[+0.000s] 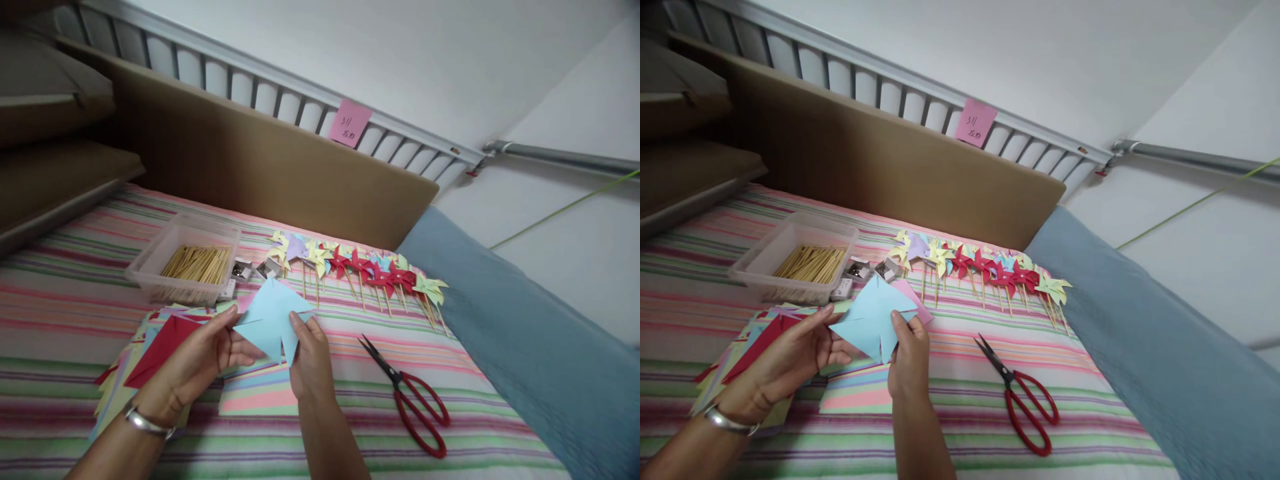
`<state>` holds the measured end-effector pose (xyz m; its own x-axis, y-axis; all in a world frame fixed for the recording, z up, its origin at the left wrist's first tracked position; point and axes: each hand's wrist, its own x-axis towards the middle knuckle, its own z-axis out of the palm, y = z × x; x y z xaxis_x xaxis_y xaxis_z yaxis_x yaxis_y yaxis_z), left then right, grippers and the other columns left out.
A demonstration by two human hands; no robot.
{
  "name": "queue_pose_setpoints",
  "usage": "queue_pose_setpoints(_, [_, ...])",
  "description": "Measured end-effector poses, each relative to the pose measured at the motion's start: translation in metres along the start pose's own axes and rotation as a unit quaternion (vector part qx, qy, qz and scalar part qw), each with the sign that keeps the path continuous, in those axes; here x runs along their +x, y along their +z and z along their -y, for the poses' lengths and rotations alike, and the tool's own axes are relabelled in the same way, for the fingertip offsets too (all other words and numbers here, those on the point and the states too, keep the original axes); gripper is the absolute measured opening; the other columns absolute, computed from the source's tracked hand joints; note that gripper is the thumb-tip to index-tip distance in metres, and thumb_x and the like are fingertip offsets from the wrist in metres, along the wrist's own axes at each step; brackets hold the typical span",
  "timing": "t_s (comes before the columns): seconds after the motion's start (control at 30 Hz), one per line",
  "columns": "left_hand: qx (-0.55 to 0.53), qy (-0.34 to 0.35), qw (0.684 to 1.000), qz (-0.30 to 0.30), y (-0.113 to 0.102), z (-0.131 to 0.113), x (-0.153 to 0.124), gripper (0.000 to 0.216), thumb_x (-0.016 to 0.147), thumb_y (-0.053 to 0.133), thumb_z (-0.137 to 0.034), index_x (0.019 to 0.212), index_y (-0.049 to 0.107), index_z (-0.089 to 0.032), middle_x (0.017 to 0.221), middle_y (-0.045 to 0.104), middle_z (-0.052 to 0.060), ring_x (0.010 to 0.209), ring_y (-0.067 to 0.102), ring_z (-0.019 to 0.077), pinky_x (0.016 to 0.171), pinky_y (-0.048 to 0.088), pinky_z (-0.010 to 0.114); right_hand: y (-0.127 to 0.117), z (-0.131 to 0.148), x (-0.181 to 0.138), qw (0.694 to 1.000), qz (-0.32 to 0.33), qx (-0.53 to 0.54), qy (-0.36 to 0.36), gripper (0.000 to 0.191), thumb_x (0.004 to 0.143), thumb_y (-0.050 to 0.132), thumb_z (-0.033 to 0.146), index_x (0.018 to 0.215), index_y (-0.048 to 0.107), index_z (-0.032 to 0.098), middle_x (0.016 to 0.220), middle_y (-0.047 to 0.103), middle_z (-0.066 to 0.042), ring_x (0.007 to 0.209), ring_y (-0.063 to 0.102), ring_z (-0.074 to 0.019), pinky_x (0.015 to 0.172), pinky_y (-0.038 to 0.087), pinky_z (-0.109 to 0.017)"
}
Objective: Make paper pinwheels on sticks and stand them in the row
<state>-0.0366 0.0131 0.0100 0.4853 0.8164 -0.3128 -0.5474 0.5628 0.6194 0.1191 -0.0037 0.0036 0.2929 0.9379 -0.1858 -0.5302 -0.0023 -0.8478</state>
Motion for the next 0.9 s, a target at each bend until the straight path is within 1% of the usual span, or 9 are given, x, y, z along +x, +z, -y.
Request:
queue_pose_setpoints(0.17, [-0.011,0.038,0.998,0.04,0.007,0.014,0.001,0.018,0.077,0.064,-0.034,0.079,0.067,-0.017,0.086,0.07,0.009,0.081,0.065,0.0213,0.073,0.051,0.031,0.005,0.004,-0.003,0.999,-0.026,0.033,-0.01,0.02,0.069,0.071,0.032,0.073,0.058,0.017,0.053,0.052,0.006,0.043,0.045,-0.0068,0.038,0.035,-0.018])
queue_pose_setpoints(0.3, [0.042,0.095,0.994,-0.035,0.018,0.029,0.005,0.012,0.069,0.072,-0.026,0.068,0.067,-0.016,0.07,0.067,0.003,0.069,0.061,0.0142,0.068,0.049,0.025,0.008,-0.002,-0.007,0.999,-0.011,0.026,-0.039,0.021,0.071,0.07,0.033,0.069,0.057,0.017,0.052,0.053,0.006,0.042,0.044,-0.0076,0.041,0.039,-0.021])
queue_pose_setpoints(0.43, [0.032,0.115,0.989,-0.086,0.025,0.036,0.011,0.015,0.068,0.073,-0.026,0.074,0.068,-0.013,0.07,0.066,0.002,0.064,0.058,0.0128,0.06,0.049,0.023,0.005,-0.013,-0.007,0.999,-0.001,-0.02,-0.028,0.019,0.071,0.071,0.031,0.072,0.059,0.017,0.059,0.058,0.004,0.049,0.05,-0.0089,0.047,0.043,-0.021])
queue_pose_setpoints(0.57, [-0.024,0.124,0.982,-0.139,0.026,0.035,0.015,0.015,0.065,0.075,-0.018,0.078,0.067,-0.014,0.077,0.068,0.002,0.067,0.061,0.0141,0.06,0.051,0.024,-0.004,-0.014,-0.004,0.995,0.047,-0.085,-0.015,0.021,0.076,0.064,0.033,0.087,0.062,0.016,0.074,0.064,-0.001,0.059,0.056,-0.0126,0.05,0.045,-0.023])
queue_pose_setpoints(0.63, [-0.041,0.132,0.975,-0.174,0.026,0.033,0.016,0.016,0.064,0.074,-0.013,0.079,0.067,-0.014,0.08,0.069,0.003,0.068,0.062,0.0148,0.061,0.053,0.025,-0.008,-0.008,-0.003,0.987,0.019,-0.154,-0.049,0.028,0.077,0.062,0.032,0.101,0.059,0.018,0.088,0.065,-0.004,0.069,0.06,-0.0156,0.054,0.047,-0.026])
queue_pose_setpoints(0.7, [-0.046,0.142,0.969,-0.197,0.025,0.031,0.017,0.013,0.065,0.072,-0.01,0.076,0.067,-0.013,0.079,0.069,0.004,0.067,0.062,0.0146,0.059,0.054,0.025,-0.01,-0.002,-0.006,0.954,-0.028,-0.253,-0.16,0.034,0.078,0.06,0.028,0.111,0.056,0.02,0.101,0.063,-0.007,0.082,0.06,-0.018,0.066,0.05,-0.03])
queue_pose_setpoints(0.73, [-0.049,0.146,0.967,-0.205,0.024,0.03,0.018,0.01,0.065,0.071,-0.009,0.074,0.067,-0.012,0.078,0.069,0.004,0.065,0.062,0.0142,0.057,0.054,0.024,-0.011,0.001,-0.009,0.923,-0.031,-0.305,-0.233,0.033,0.079,0.059,0.025,0.112,0.056,0.02,0.105,0.062,-0.007,0.089,0.059,-0.0188,0.074,0.049,-0.033])
queue_pose_setpoints(0.8, [-0.06,0.149,0.965,-0.208,0.023,0.028,0.019,0.007,0.067,0.068,-0.007,0.073,0.067,-0.011,0.076,0.069,0.005,0.063,0.061,0.0136,0.055,0.054,0.023,-0.01,0.005,-0.015,0.848,0.031,-0.397,-0.351,0.027,0.081,0.057,0.019,0.107,0.061,0.022,0.106,0.061,-0.007,0.099,0.055,-0.0198,0.085,0.045,-0.037])
queue_pose_setpoints(0.9, [-0.088,0.148,0.964,-0.204,0.021,0.027,0.02,0.007,0.069,0.065,-0.004,0.071,0.066,-0.011,0.069,0.068,0.003,0.059,0.06,0.0122,0.051,0.052,0.021,-0.006,0.004,-0.024,0.765,0.155,-0.477,-0.404,0.024,0.082,0.052,0.01,0.096,0.067,0.024,0.103,0.063,-0.006,0.104,0.052,-0.0199,0.09,0.043,-0.037])
